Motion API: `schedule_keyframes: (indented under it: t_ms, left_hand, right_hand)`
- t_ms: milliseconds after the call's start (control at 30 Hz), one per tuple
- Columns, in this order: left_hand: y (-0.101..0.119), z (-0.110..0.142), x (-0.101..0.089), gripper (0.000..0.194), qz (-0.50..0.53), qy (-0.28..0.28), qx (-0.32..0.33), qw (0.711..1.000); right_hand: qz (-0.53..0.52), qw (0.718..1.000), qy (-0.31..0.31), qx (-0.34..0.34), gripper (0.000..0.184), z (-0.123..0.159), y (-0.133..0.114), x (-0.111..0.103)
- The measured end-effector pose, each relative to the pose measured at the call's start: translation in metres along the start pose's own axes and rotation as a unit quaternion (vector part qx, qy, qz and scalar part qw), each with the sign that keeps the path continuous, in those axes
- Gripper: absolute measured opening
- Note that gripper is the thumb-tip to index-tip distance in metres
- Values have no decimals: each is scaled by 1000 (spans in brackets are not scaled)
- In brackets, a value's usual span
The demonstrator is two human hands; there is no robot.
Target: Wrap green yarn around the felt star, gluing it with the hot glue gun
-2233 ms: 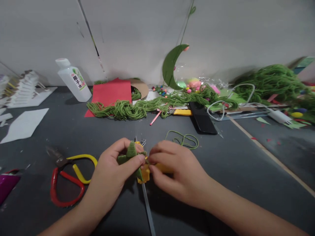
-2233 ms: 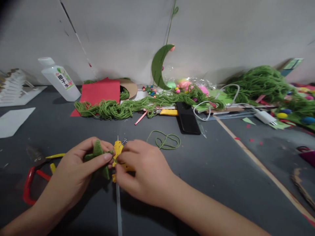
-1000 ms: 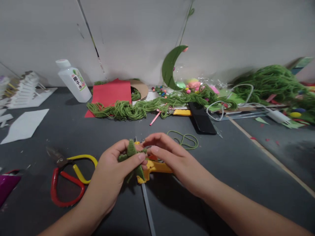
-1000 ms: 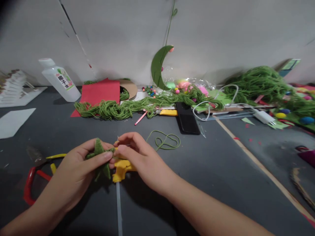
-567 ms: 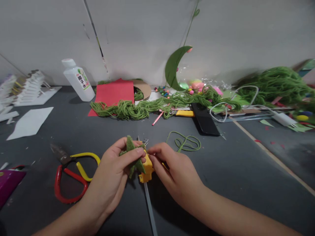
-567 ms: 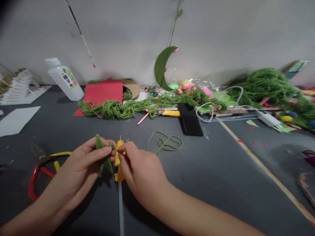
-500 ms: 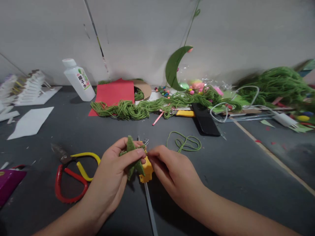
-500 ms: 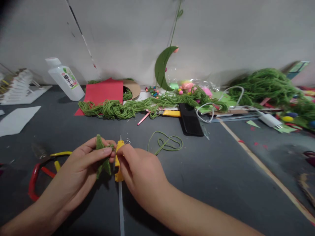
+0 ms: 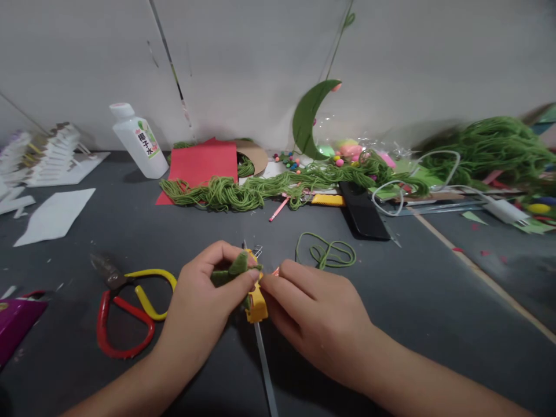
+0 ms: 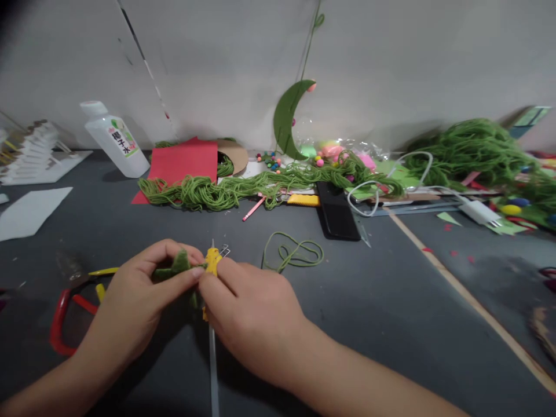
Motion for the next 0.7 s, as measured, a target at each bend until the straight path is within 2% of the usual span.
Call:
schedule_keyframes:
  t_ms: [67, 167, 233, 300, 367, 467, 533, 600, 633, 700]
  left_hand:
    - [5, 2, -1, 9, -77, -13, 22, 997]
    - [10, 5, 0, 10, -111, -65, 34, 991]
    - [11, 6, 0, 10, -111, -81, 46, 989]
    - [10, 6, 1, 10, -106, -92, 54, 989]
    - [9, 6, 3, 12, -90, -110, 70, 987]
    - [10, 6, 7, 10, -68, -128, 110, 983]
    - [11, 8, 7, 10, -72, -121, 136, 981]
    - [13, 9, 6, 11, -91, -109, 151, 978]
    - [14, 9, 5, 11, -99, -103, 156, 977]
    - [15, 8, 4, 9, -106, -98, 149, 978]
  right_hand:
    - [34, 999, -5, -26, 24, 0, 0, -4]
    - [12, 1000, -9, -22, 21, -3, 4, -10]
    - [-77, 997, -13, 20, 17, -6, 9, -14]
    - [-208, 971, -31, 109, 11, -10, 16, -17]
    - [-349, 905, -62, 235, 8, -11, 24, -15]
    - [-526, 749, -113, 386, 10, -6, 32, -6]
    - [-622, 647, -124, 424, 11, -2, 34, 0]
    - [-694, 562, -108, 436, 9, 1, 35, 6]
    - [-719, 531, -96, 437, 9, 2, 35, 9]
    - [-748, 493, -78, 438, 8, 3, 35, 12]
Point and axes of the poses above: each hand's wrist, its own z-axis away from the middle knuckle, its own x-axis out of the palm, y = z × x, the point moved 3 cm from there along -z, towards the middle knuckle, and after that the axes turned 12 degrees about -z, right-handed, at the moved point
